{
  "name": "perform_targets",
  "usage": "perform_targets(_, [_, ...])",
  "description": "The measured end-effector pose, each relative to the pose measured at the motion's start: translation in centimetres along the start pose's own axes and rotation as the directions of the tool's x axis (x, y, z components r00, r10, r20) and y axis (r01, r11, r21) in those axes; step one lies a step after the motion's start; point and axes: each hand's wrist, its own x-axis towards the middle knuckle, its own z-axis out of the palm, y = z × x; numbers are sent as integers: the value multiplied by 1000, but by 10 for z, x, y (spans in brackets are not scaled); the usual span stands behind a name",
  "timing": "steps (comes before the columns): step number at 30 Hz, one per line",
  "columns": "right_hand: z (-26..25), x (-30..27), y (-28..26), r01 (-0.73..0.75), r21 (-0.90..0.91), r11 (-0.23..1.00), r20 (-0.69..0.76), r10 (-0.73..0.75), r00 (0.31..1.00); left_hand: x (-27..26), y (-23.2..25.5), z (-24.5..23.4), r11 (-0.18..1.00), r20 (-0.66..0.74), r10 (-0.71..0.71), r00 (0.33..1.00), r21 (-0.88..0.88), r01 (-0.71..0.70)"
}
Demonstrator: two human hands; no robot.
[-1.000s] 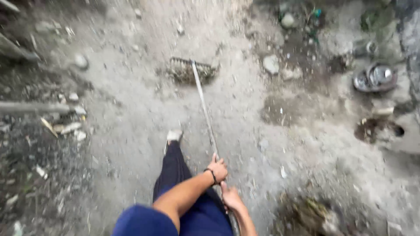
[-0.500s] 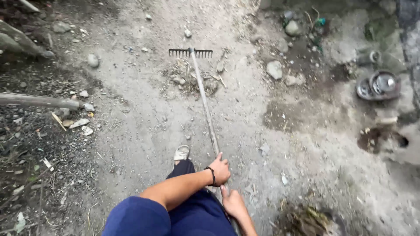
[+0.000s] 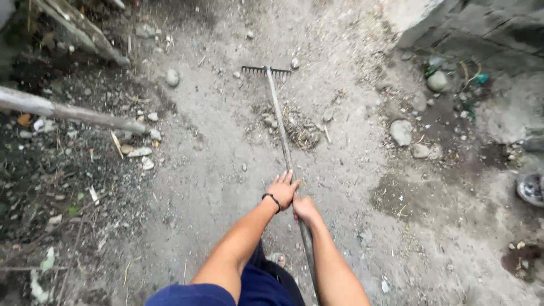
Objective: Raking dry leaves, twigs, and small stones into a pile on a dirt surface using a metal rake.
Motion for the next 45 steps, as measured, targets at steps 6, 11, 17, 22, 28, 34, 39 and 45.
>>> perform_targets(6, [11, -11, 36, -159, -81, 984, 2, 160, 987, 15, 1, 53, 998, 108, -45, 993, -33, 49])
perform_targets(11, [-29, -44, 73, -226, -131, 965, -5, 227, 974, -11, 57, 55, 984, 165, -26, 986, -171, 54])
perform_targets(17, [-58, -69, 119, -249, -121, 961, -30, 247, 969, -35, 109, 78, 958, 142, -34, 989, -278, 72])
perform_targets(22, [-54, -72, 135, -172, -87, 981, -23, 170, 985, -35, 119, 122, 959, 37, -109, 993, -260, 115])
perform_targets(28, [-65, -46, 173, -89, -105, 991, -8, 89, 996, -32, 144, 150, 947, -2, -159, 987, -284, 152])
perform_targets(34, [-85, -51, 115, -33, -235, 971, -33, 26, 999, -14, 137, 121, 954, -104, -156, 982, -274, 122])
perform_targets(39, [-112, -5, 120, -72, -618, 783, -65, 40, 997, -11, 140, 78, 963, -37, -46, 998, -269, 34])
perform_targets(45, [-93, -85, 98, -112, -575, 810, -66, 90, 994, -65, 138, 43, 955, 19, 29, 999, -296, -22])
